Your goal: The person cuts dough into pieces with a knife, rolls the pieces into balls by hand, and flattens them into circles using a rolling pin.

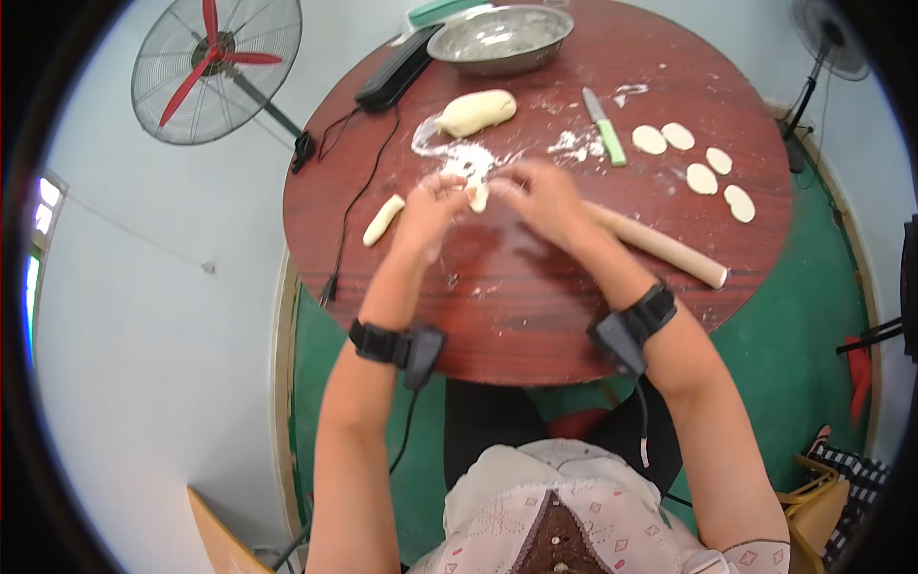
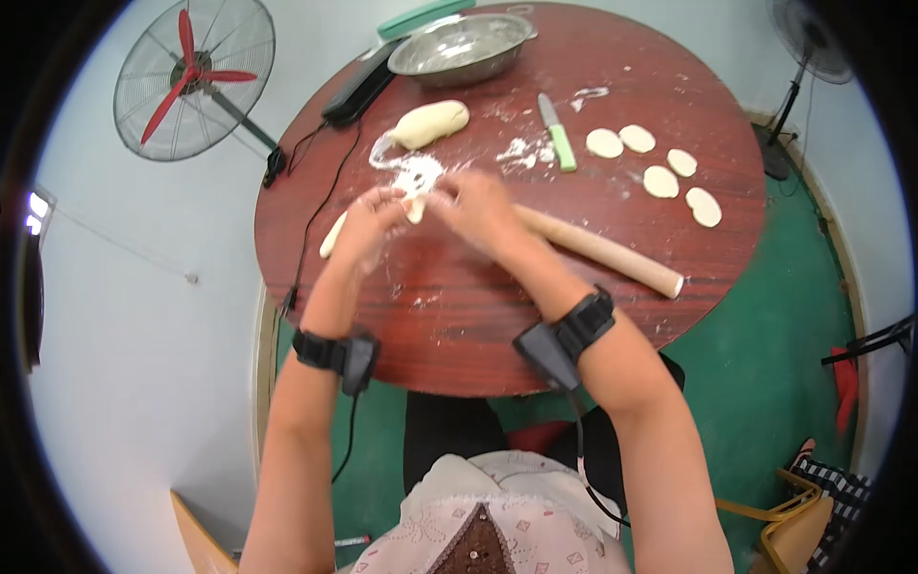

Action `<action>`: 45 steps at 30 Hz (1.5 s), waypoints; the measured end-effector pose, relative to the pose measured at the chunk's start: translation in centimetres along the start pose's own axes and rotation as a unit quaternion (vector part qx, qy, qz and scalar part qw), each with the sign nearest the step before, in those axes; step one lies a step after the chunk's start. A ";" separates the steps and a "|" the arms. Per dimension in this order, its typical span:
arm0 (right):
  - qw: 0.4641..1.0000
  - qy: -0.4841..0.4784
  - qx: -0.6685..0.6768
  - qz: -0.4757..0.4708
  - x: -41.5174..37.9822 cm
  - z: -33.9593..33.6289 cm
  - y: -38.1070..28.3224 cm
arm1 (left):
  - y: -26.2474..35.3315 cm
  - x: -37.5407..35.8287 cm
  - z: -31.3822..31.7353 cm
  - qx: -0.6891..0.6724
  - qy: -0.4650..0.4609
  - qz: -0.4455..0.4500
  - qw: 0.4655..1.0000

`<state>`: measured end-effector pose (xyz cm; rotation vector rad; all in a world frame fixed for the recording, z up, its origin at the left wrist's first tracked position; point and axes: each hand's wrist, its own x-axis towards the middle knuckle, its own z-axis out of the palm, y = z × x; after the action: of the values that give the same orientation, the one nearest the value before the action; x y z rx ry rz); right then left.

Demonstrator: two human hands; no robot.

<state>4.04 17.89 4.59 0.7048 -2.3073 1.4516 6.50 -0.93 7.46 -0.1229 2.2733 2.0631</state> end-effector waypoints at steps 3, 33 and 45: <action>0.975 -0.070 0.130 0.166 -0.1 1.4 0.2 | -0.8 -0.6 2.2 -0.082 0.000 0.016 0.997; 0.944 -0.147 0.197 0.220 0.5 -0.8 -0.2 | -4.0 0.1 1.8 -0.212 -0.077 -0.016 0.974; 0.936 -0.129 0.238 0.223 0.3 -0.3 -0.1 | -3.7 -0.2 2.2 -0.220 -0.044 -0.021 0.974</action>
<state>3.84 18.03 5.00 0.5316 -2.4339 2.3014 7.09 0.93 3.62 -0.0977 1.7144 2.4593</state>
